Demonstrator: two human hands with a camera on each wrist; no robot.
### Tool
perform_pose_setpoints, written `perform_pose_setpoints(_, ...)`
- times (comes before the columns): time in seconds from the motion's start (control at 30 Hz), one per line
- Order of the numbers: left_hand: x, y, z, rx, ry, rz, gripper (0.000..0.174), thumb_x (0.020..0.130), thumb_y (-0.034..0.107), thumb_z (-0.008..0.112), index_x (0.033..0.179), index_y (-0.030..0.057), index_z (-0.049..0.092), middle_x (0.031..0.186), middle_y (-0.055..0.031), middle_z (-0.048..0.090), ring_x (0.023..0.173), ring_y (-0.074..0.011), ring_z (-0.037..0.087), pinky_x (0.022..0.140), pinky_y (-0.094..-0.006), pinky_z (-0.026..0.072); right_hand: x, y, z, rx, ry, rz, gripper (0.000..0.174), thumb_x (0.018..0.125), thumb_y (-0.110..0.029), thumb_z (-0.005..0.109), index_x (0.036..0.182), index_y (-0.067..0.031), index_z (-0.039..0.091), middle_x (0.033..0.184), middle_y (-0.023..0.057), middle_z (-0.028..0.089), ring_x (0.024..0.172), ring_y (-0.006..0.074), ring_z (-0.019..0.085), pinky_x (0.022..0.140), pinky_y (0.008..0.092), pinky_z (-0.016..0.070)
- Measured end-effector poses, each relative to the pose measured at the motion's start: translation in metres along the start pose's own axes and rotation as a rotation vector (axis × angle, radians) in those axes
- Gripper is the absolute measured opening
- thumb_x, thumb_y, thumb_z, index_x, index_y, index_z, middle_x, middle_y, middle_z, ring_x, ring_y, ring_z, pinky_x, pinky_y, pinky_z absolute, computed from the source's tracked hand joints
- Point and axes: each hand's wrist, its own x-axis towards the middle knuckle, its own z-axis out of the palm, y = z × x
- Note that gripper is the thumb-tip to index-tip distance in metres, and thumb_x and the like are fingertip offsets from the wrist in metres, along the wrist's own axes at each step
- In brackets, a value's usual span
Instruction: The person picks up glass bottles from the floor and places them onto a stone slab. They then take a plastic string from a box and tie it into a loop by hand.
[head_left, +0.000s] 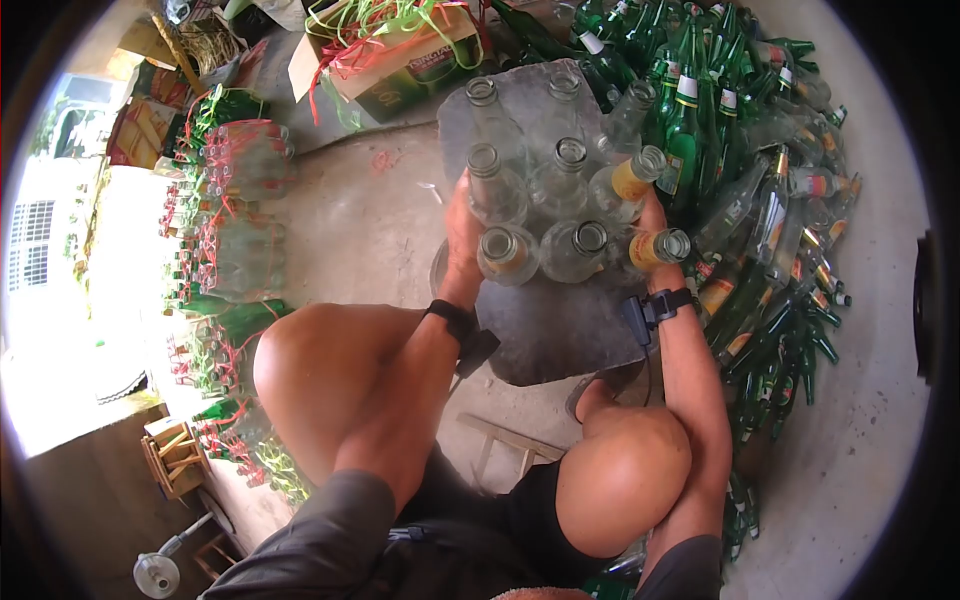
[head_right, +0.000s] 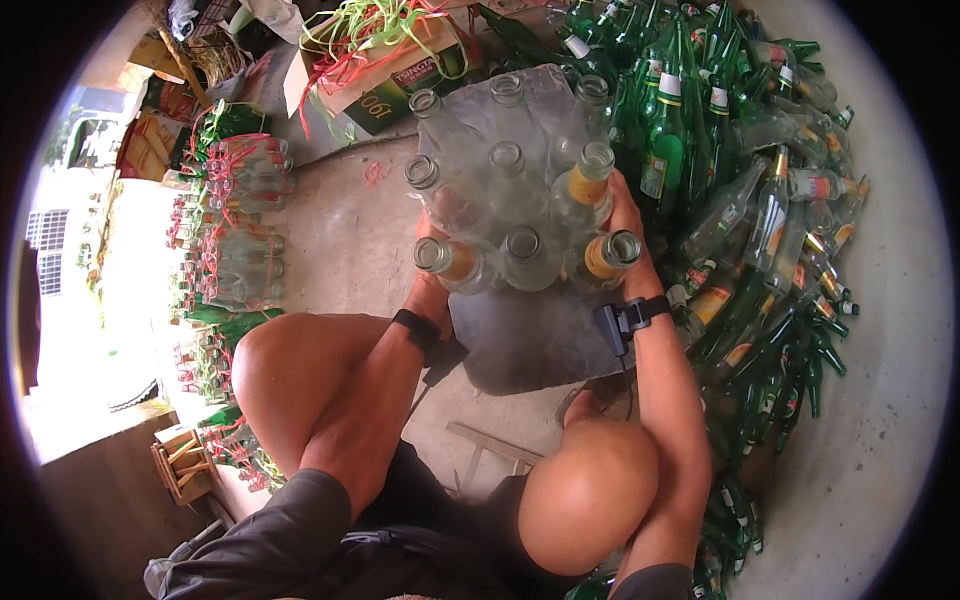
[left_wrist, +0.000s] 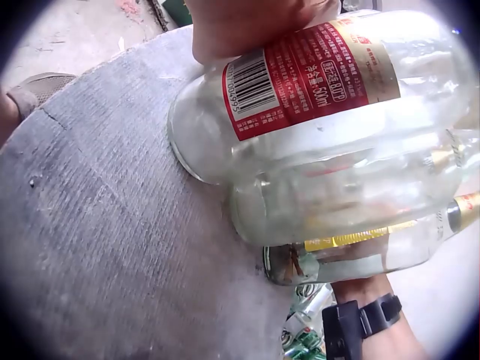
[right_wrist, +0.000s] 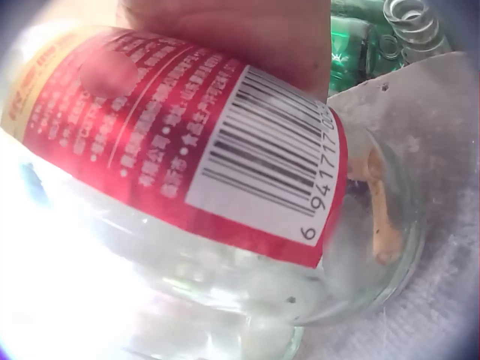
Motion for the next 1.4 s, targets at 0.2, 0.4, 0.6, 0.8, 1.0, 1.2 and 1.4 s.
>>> perform_pose_setpoints(0.2,0.002,-0.004,-0.004,0.060,-0.071,0.053,0.050,0.106,0.038,0.043,0.138,0.0020,0.056,0.121,-0.0075,0.063,0.106,-0.0162,0.061,0.093,-0.0327,0.0507,0.001,0.002,0.000,-0.020,-0.025,-0.008,0.052,0.107,-0.036,0.048,0.150,-0.0056,0.047,0.144,0.0070,0.055,0.130,0.0188,0.054,0.110,0.0334,0.0421)
perform_pose_setpoints(0.4,0.002,-0.010,-0.009,0.051,-0.074,0.047,0.048,0.106,0.038,0.045,0.137,0.0026,0.056,0.120,-0.0072,0.063,0.105,-0.0159,0.061,0.092,-0.0321,0.0511,-0.004,0.004,-0.002,-0.038,-0.032,-0.019,0.051,0.107,-0.035,0.048,0.149,-0.0052,0.048,0.143,0.0068,0.056,0.129,0.0185,0.055,0.109,0.0333,0.0426)
perform_pose_setpoints(0.6,0.002,-0.015,-0.013,0.028,-0.092,0.037,0.047,0.106,0.037,0.046,0.135,0.0032,0.057,0.119,-0.0070,0.064,0.104,-0.0156,0.062,0.091,-0.0315,0.0515,-0.007,0.005,-0.005,-0.060,-0.045,-0.039,0.051,0.107,-0.035,0.049,0.148,-0.0048,0.048,0.142,0.0067,0.056,0.128,0.0183,0.055,0.109,0.0331,0.0432)
perform_pose_setpoints(0.8,0.008,-0.027,-0.021,-0.042,-0.122,0.029,0.045,0.105,0.037,0.047,0.134,0.0038,0.057,0.118,-0.0067,0.064,0.103,-0.0153,0.062,0.089,-0.0310,0.0519,-0.005,0.009,-0.007,-0.084,-0.081,-0.077,0.050,0.106,-0.034,0.049,0.147,-0.0044,0.049,0.142,0.0065,0.057,0.127,0.0181,0.056,0.108,0.0329,0.0437)
perform_pose_setpoints(1.0,0.049,-0.066,-0.064,-0.398,-0.252,-0.051,0.044,0.105,0.037,0.048,0.133,0.0044,0.058,0.117,-0.0064,0.065,0.102,-0.0150,0.063,0.088,-0.0304,0.0523,-0.005,0.017,-0.022,-0.247,-0.096,-0.274,0.047,0.105,-0.031,0.051,0.143,-0.0034,0.053,0.138,0.0066,0.060,0.124,0.0170,0.058,0.106,0.0320,0.0452)
perform_pose_setpoints(1.2,0.070,-0.098,-0.099,-0.636,-0.336,-0.101,0.042,0.105,0.036,0.049,0.132,0.0050,0.058,0.116,-0.0061,0.065,0.101,-0.0147,0.064,0.087,-0.0298,0.0527,-0.045,-0.015,-0.047,-0.218,-0.054,-0.265,0.038,0.103,-0.023,0.059,0.132,0.0010,0.062,0.122,0.0107,0.068,0.112,0.0166,0.065,0.099,0.0313,0.0509)
perform_pose_setpoints(1.4,0.004,-0.021,-0.054,0.096,0.078,0.155,0.035,0.104,0.033,0.052,0.120,0.0037,0.063,0.105,-0.0065,0.066,0.092,-0.0162,0.066,0.082,-0.0309,0.0538,-0.126,-0.031,-0.125,-0.063,0.279,-0.275,0.032,0.099,-0.019,0.066,0.122,0.0039,0.066,0.110,0.0160,0.071,0.095,0.0216,0.070,0.083,0.0377,0.0602)
